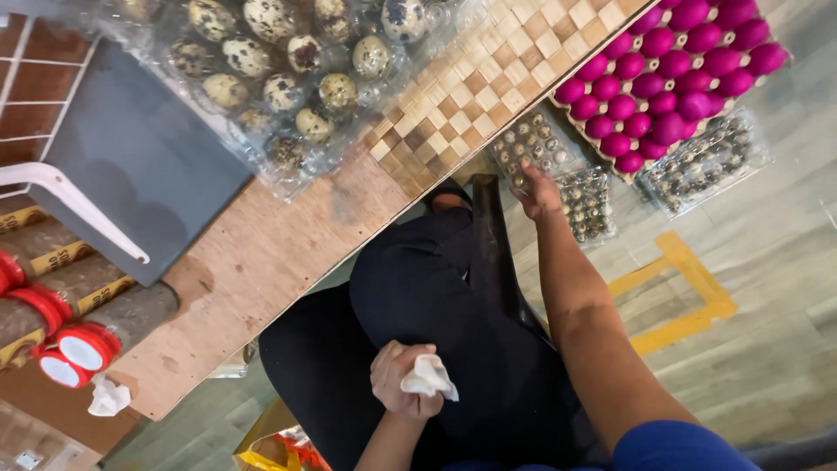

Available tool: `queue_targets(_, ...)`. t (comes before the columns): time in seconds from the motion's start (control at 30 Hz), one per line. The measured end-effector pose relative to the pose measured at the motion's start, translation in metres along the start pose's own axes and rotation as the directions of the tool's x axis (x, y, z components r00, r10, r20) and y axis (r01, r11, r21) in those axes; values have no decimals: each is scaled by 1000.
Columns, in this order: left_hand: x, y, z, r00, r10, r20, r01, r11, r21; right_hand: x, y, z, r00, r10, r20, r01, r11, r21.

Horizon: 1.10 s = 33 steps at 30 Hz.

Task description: Using a cloth to wipe down the surface of a plastic egg carton containing quail eggs.

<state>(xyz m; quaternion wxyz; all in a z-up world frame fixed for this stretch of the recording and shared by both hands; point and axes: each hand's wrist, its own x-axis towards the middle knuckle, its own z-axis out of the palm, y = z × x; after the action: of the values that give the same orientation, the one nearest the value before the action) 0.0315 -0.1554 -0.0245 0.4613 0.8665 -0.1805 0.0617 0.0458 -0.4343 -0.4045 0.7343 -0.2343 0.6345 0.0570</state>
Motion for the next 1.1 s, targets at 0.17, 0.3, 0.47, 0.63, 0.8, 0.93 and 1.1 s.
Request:
queue_targets(0.17,5,7,-3,999,-24,25,23,1000,16,7,4,-14,997,-71,-15,71,997,6)
queue_targets(0.3,10,14,-6,999,40,16,-40,999,20,-7,-3,-27,992,-93,90,95,995,-9)
queue_targets(0.47,26,25,-6,980,103,-172,-121,988,-97,-21,-2,-55,987,-138,86,138,990,9)
queue_targets(0.63,0,9,-4,974,59,-220,-84,991,-105,-88,-22,-92,959,-209,191,212,977,4)
queue_targets(0.8,-1,27,-19,977,-17,-214,-7,994,-110,-195,-63,-125,928,-267,260,293,954,-68)
queue_targets(0.93,-15,58,-43,957,-85,-278,44,988,-151,-264,-99,-137,895,-289,341,312,950,-15)
queue_targets(1.1,-56,47,-66,823,-507,-256,383,829,-408,-404,-121,-88,733,-374,568,502,861,-81)
